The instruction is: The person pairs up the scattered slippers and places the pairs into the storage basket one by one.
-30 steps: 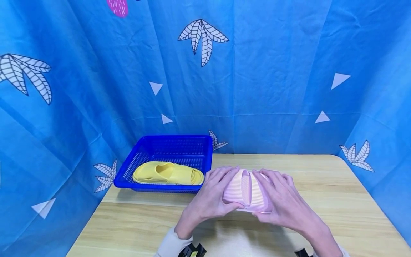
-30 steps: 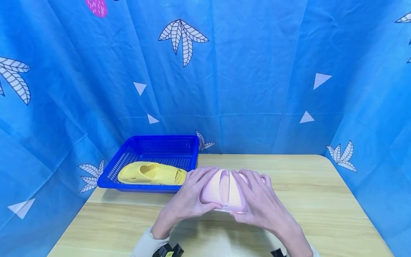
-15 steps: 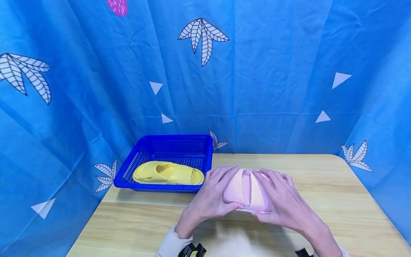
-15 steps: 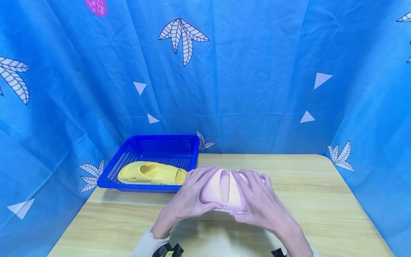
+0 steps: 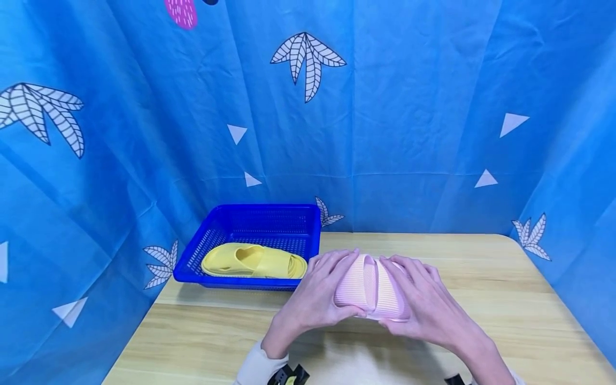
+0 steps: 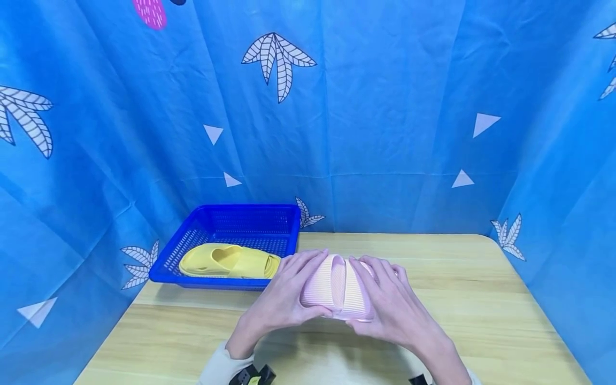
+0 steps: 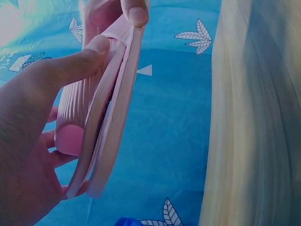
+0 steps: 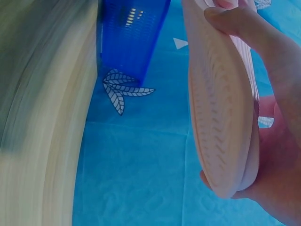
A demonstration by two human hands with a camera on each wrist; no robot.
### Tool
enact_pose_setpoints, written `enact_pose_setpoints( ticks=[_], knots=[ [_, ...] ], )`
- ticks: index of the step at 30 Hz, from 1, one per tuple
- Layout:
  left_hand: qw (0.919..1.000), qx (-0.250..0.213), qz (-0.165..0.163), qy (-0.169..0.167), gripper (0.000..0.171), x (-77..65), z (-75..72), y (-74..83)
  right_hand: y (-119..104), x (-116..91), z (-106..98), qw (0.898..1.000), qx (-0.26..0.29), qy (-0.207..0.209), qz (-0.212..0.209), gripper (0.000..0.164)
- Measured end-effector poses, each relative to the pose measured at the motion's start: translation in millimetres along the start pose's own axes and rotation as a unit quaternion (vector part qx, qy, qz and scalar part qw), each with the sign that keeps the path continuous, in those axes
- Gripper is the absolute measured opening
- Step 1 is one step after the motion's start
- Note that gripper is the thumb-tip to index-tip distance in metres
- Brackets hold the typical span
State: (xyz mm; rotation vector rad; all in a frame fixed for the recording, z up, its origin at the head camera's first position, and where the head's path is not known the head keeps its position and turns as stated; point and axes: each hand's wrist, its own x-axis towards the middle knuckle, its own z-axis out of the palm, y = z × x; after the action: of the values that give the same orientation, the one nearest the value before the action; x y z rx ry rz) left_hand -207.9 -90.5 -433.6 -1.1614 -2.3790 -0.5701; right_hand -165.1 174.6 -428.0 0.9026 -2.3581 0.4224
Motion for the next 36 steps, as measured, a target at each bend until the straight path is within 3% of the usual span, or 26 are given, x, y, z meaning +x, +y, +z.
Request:
enact_pose_setpoints(
  ticks=[7,12,22,36],
  knots=[
    [1.0,0.003,-0.003,0.001,0.099,0.3,-0.7,-4.6,3.2,0.6,0.4,1.0,0.007,-0.015,0.014,0.107],
    [0.9994,-0.011,-0.033,0.001,0.087,-3.3,-4.1,-9.4,6.9,0.3,0.2,1.0,0.004,-0.021,0.019,0.107],
    [0.9966,-0.01,-0.073,0.038,0.059,-22.9,-10.6,-26.0,12.9,-2.4,-5.7,0.998,-0.006,-0.026,0.048,0.11],
    [0.991,0.02,-0.109,0.075,0.044,-51.7,-18.3,-46.0,18.4,-5.2,-11.0,0.998,-0.003,-0.013,0.059,0.111]
  ],
)
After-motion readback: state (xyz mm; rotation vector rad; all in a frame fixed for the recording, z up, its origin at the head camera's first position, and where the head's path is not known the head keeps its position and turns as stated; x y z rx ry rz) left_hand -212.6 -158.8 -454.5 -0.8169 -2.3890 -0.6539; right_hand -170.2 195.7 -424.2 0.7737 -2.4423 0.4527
